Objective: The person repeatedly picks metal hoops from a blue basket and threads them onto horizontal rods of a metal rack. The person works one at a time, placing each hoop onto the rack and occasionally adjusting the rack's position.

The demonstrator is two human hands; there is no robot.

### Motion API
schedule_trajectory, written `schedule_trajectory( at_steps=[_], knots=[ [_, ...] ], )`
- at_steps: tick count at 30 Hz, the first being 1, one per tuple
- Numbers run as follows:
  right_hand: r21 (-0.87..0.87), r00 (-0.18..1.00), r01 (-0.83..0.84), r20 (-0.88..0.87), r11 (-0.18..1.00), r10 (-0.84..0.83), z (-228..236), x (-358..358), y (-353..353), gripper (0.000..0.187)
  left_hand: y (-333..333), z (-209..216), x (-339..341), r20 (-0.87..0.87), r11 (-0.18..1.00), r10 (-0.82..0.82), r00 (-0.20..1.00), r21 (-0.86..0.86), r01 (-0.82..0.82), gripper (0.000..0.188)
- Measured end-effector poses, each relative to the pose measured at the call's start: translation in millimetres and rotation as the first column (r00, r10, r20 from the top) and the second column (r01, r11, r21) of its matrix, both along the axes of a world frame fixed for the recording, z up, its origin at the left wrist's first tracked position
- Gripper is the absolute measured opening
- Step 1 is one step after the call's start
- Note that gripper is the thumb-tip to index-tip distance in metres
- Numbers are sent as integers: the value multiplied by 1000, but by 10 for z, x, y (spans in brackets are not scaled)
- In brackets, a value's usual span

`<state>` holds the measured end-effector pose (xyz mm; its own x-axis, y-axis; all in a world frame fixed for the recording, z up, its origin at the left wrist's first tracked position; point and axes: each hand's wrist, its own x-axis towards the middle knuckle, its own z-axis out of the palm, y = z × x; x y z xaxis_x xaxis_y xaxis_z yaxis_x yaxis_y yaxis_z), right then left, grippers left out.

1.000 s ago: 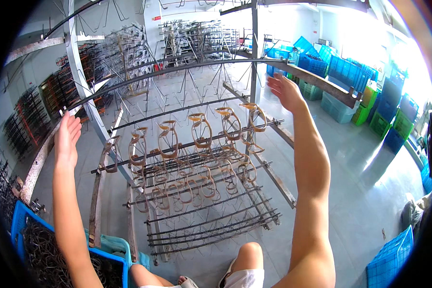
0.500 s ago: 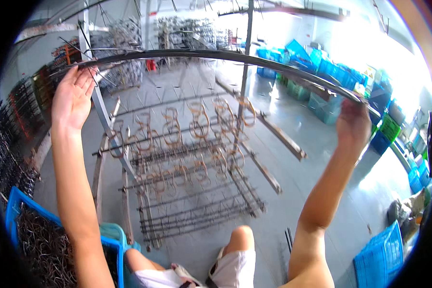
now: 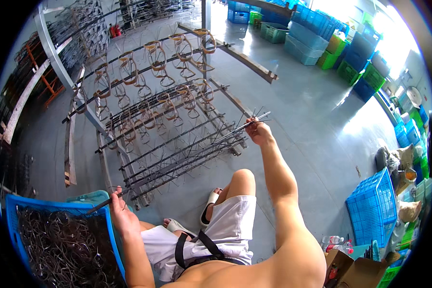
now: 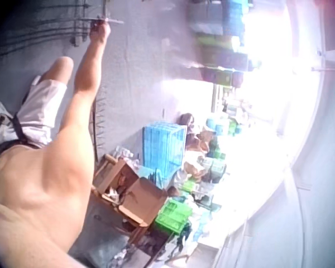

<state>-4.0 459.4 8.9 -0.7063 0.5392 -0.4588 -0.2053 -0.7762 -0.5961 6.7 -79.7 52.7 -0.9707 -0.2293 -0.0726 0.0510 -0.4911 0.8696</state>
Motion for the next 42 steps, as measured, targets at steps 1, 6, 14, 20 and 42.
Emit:
schedule_trajectory(
  at_steps=[1,6,14,20,42],
  knots=[
    [69,998,-19,56,997,15,-129,-63,-52,13,-22,-120,-13,36,999,-5,999,43,3,28],
    [199,992,-89,105,976,69,-361,-295,-259,18,-315,-782,-324,55,997,0,998,71,-4,23],
    [236,975,-158,191,959,113,-963,75,-49,22,-72,-1228,-849,196,994,110,974,-25,-108,20],
    [426,971,-121,241,897,16,-628,526,-1370,15,66,-1072,-631,311,973,231,922,-85,-216,22],
    [627,3,-721,429,-295,904,-249,688,-5196,28,-2594,-828,450,550,-906,-91,830,-393,161,16]
  ],
)
